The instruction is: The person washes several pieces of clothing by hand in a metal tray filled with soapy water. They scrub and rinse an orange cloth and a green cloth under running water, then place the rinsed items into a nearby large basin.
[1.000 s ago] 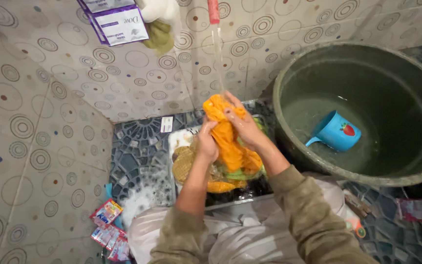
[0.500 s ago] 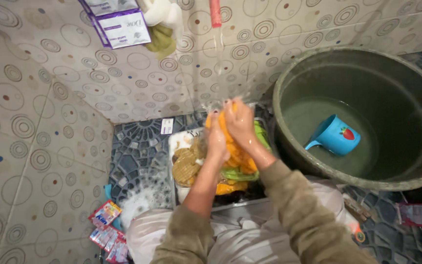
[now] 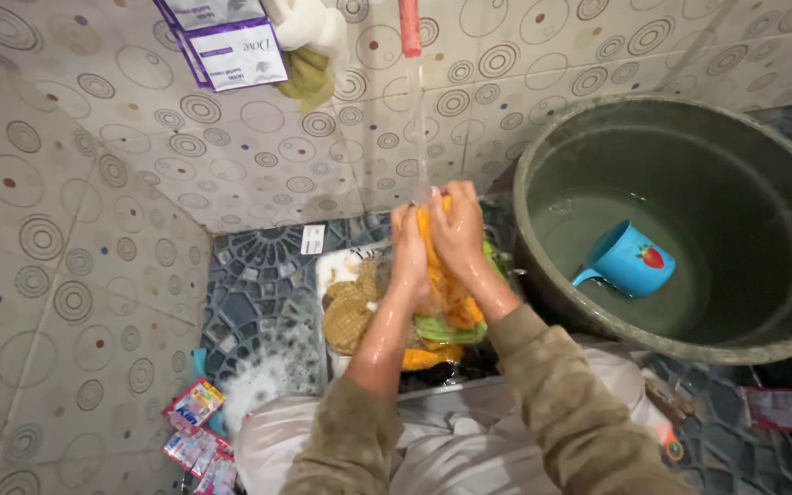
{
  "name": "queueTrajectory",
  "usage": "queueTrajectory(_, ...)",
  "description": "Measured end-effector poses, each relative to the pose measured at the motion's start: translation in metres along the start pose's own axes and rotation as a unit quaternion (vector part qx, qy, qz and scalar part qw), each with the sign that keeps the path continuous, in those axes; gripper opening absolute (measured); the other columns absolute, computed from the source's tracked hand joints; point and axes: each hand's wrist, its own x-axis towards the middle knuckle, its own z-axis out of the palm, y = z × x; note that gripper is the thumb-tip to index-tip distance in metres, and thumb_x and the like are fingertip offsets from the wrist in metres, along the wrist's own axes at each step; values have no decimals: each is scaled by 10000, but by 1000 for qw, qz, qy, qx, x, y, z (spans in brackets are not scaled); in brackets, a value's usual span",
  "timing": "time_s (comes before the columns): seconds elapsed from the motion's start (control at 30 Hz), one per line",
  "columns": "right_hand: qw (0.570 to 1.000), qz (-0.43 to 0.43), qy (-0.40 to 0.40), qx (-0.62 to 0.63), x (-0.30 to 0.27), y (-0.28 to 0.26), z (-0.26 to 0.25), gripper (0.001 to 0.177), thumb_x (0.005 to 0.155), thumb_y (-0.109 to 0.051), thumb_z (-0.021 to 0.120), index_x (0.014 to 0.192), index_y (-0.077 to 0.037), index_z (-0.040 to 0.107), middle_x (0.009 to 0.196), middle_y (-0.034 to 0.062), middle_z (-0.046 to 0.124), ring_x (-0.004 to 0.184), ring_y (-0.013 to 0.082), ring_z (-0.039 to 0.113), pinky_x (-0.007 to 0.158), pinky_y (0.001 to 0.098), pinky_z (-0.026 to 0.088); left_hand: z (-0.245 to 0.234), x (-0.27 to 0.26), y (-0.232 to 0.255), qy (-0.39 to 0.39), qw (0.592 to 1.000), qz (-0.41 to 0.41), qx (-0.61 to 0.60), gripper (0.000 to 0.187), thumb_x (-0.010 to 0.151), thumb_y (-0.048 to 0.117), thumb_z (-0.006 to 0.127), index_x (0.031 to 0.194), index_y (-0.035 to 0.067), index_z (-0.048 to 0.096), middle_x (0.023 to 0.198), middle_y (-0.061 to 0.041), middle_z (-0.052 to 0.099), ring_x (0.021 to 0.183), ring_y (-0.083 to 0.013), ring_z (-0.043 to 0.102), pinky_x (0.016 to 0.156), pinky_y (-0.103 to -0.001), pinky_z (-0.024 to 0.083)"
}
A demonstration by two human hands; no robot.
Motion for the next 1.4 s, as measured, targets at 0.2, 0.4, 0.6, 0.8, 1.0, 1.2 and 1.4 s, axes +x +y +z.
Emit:
queueTrajectory(0.2,993,-76,-74,52,-41,-19,-6,267,964,-286,672,928,-25,629,912,196,582,832,333,615,734,414,522,6,-3,25,-24,991,-121,-50,368,1002,408,498,1318,219,506,1313,20,560,1182,-149,546,957,-353,480)
queueTrajectory(0.4,994,-70,-63,-47,6,64,-23,203,1060,-198,653,1006,-3,654,952,174,642,890,341,620,770,399,498,-28,-12,28,-15,982,-102,156,264,1029,367,519,1225,195,560,1060,-9,562,942,-137,476,800,-326,448)
queueTrajectory(0.6,965,136,-184,130,42,52,-75,213,1094,-214,573,1046,-23,655,926,96,635,869,146,558,781,318,482,-82,5,114,-79,968,131,198,234,1069,56,624,1274,133,543,1062,-66,537,857,-184,479,754,-331,398)
queueTrajectory(0.8,951,-15,-261,167,37,-3,-61,201,1048,-199,578,1014,-6,626,926,20,688,875,109,635,786,289,511,-42,-19,147,-274,785,324,451,365,928,242,796,1227,123,624,1238,-165,619,1233,-312,576,1087,-423,441)
queueTrajectory(1.0,980,108,-133,100,54,-2,-52,276,1076,-235,650,932,-2,608,755,55,565,729,125,507,637,333,466,-33,-26,130,-294,790,135,520,663,846,253,774,1425,73,507,1384,-237,519,1308,-379,471,1077,-446,393)
queueTrajectory(1.2,960,-21,-223,170,53,-20,-66,163,946,-112,699,1047,5,649,972,51,694,930,120,615,824,281,511,-48,1,83,-240,872,176,388,474,899,21,515,1371,59,503,1269,-166,646,1226,-286,612,1061,-376,461)
queueTrajectory(1.4,890,141,-417,123,57,-19,-110,321,861,-97,770,1169,-20,726,984,44,763,905,111,674,827,294,552,-61,3,118,-120,882,290,351,392,947,-13,532,1326,85,542,1143,-147,651,1080,-230,637,971,-354,510)
